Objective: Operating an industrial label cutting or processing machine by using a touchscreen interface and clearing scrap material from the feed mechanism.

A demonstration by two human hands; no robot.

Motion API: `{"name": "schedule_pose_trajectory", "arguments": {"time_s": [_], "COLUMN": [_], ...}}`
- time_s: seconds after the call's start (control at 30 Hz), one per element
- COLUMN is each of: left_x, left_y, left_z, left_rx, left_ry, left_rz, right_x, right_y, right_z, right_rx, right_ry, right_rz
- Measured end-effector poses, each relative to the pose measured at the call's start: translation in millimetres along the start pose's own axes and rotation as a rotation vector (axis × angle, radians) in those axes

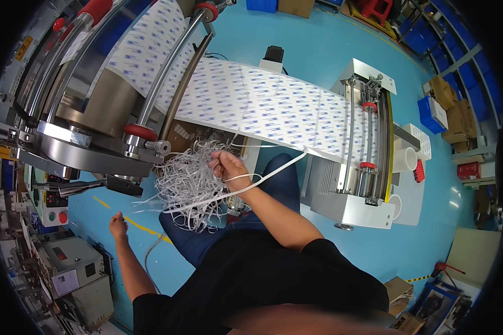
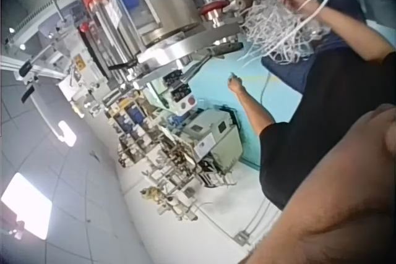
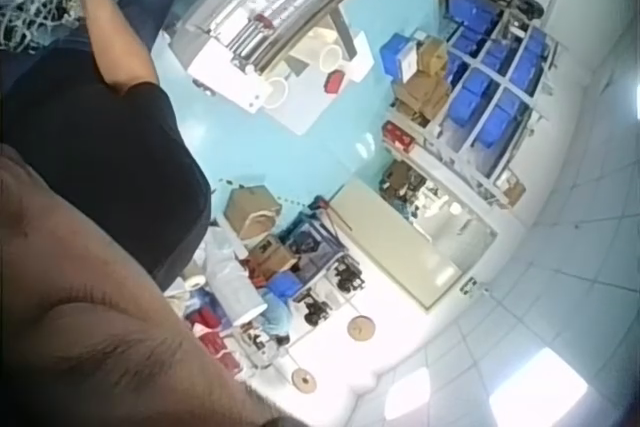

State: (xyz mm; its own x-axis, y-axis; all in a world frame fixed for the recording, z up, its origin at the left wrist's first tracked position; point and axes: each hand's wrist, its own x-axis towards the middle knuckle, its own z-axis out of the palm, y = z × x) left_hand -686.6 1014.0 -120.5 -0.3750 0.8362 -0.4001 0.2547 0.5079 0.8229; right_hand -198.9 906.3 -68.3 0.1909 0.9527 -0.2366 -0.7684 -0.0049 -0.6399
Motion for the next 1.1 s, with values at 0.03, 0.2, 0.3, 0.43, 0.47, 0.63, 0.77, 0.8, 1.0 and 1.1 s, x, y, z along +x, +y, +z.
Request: {"name": "schedule_pose_trajectory", "arguments": {"time_s": [0.03,0.2,0.3,0.43,0.47,0.63,0.77,0.8,1.0,1.1], "left_x": [4.3,60.6,-14.5,-110.0,-115.1,-137.2,-138.3,-134.6,-137.6,-135.1], "left_y": [-2.4,31.7,120.1,187.5,196.2,226.2,229.6,228.4,232.1,232.8], "left_z": [-9.3,-48.1,21.9,105.9,123.1,199.6,229.2,229.6,222.8,220.5], "left_rx": [-0.022,0.314,0.589,0.514,0.475,0.518,0.403,0.317,0.165,0.026], "left_ry": [0.033,0.152,0.053,-0.288,-0.308,-0.602,-0.975,-0.967,-0.904,-0.905], "left_rz": [-0.034,0.314,0.685,0.965,1.1,1.261,0.602,0.553,0.525,0.434], "right_x": [3.3,45.3,55.1,38.7,36.1,38.1,50.1,50.2,21.3,2.7], "right_y": [6.2,46.0,66.8,91.1,94.2,109.9,101.6,90.6,43.0,30.6], "right_z": [6.7,87.7,116.7,127.9,132.8,126.1,112.6,111.9,48.7,4.2], "right_rx": [-0.013,-0.047,-0.137,-0.318,-0.277,-0.557,-0.711,-0.746,-0.103,0.153], "right_ry": [-0.017,-0.073,-0.068,-0.227,-0.207,-0.212,-0.319,-0.27,0.09,0.151], "right_rz": [-0.009,0.033,0.077,0.179,0.233,0.228,0.304,0.348,0.448,0.354]}}
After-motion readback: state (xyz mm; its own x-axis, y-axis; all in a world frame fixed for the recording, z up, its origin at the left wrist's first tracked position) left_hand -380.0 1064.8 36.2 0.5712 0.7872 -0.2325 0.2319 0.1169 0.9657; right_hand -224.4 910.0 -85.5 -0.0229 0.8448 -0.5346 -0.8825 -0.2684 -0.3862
